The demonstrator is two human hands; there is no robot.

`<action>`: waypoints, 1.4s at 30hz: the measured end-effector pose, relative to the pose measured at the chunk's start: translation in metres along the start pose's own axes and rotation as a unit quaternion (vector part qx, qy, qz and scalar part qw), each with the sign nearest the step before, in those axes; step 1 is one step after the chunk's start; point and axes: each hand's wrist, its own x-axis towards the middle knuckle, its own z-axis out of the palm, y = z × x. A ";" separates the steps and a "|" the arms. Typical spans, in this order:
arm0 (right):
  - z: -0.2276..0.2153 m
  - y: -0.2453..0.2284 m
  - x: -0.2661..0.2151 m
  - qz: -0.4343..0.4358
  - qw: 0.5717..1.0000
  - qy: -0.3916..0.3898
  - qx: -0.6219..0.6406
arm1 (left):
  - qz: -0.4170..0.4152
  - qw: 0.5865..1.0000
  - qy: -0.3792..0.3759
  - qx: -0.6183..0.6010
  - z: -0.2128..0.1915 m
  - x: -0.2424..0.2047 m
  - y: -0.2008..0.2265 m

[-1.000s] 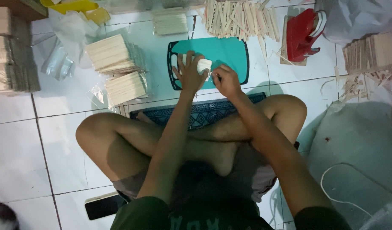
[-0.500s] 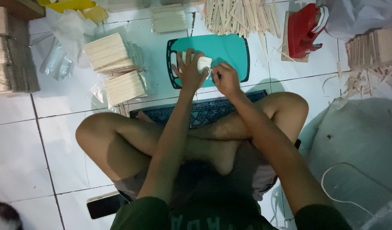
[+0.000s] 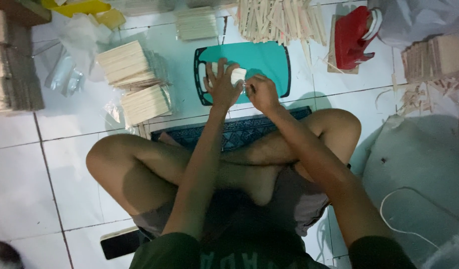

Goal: The person sits cross-legged on the floor and repeatedly picks up small wooden sticks, places them on a green cutting board, and arranges them into small bundles. The person then places the bundles aside and continues the process with new sticks.

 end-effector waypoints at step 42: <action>-0.011 0.037 -0.041 -0.032 0.988 -0.124 -0.087 | -0.046 0.998 -0.001 -0.045 -0.050 0.005 -0.006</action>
